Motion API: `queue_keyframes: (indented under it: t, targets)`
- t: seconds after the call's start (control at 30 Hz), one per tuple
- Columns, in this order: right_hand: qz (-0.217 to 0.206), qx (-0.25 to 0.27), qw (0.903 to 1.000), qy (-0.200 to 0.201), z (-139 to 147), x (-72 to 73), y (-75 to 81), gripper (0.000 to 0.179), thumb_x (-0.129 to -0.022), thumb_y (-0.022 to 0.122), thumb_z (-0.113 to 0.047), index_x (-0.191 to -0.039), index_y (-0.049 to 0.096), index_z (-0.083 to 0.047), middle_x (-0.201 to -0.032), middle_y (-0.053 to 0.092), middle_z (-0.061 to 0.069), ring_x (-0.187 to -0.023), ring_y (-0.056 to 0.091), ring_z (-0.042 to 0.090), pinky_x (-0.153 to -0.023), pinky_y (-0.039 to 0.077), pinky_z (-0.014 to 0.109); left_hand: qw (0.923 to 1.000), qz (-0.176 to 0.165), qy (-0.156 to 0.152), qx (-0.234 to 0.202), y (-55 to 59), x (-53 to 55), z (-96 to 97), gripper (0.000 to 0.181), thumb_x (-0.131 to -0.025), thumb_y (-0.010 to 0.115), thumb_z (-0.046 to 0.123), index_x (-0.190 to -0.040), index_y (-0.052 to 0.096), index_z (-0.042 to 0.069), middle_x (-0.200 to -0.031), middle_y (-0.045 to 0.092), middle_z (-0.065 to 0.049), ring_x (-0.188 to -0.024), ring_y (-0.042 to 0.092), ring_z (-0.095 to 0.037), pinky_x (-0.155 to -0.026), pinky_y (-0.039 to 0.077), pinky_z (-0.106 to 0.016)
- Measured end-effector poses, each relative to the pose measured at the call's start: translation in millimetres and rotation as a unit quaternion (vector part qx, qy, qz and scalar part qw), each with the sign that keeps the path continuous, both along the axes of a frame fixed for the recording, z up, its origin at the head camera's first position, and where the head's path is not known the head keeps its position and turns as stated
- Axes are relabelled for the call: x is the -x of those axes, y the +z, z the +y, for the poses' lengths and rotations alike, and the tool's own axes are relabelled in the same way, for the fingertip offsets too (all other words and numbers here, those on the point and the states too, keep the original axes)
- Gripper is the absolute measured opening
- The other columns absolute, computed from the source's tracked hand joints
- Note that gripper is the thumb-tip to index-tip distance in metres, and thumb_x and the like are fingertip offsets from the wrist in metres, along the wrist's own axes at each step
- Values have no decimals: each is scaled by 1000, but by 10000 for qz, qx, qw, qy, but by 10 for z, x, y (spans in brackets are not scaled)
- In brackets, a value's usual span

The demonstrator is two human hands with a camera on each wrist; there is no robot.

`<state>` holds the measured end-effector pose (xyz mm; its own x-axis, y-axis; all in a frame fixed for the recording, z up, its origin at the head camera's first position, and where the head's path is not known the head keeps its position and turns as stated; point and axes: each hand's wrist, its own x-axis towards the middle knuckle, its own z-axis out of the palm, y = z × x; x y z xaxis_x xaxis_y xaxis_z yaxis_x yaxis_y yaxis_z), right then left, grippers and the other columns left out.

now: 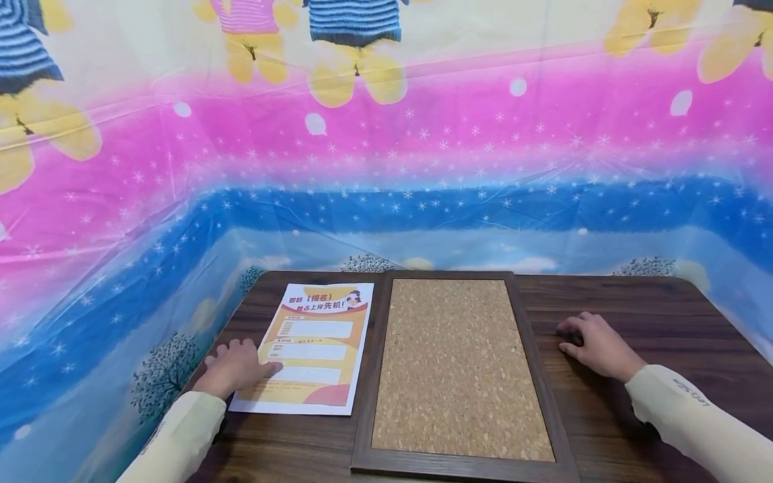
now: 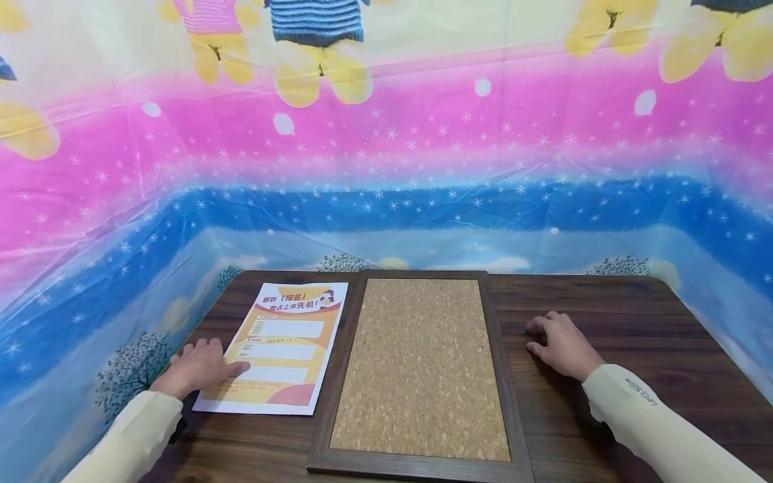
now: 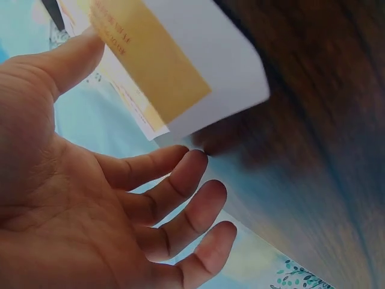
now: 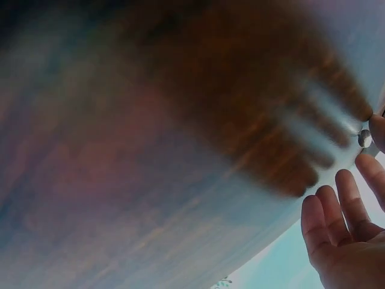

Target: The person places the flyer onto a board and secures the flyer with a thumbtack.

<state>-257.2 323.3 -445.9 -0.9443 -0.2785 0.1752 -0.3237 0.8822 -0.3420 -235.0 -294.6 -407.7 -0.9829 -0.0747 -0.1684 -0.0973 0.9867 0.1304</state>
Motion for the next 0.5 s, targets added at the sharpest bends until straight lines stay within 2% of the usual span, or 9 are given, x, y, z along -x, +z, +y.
queue_keyframes:
  t: [0.23,0.5]
  targets:
    - [50,12,10000,78,15,-6,-1,25,-84,71,-9,-107,65,0,-97,57,12,-91,53,33,-75,44,51,10000,-7,55,-58,-23,10,3,89,-80,67,55,-125,41,-18,-114,44,-37,-105,38,-52,-89,25,-69]
    - [25,22,9999,96,16,-16,-4,20,-83,72,-9,-102,67,-2,-94,62,7,-88,59,30,-74,46,51,9999,-103,113,-76,-16,33,13,74,-81,68,51,-111,53,-15,-97,51,-26,-92,43,-42,-83,30,-65]
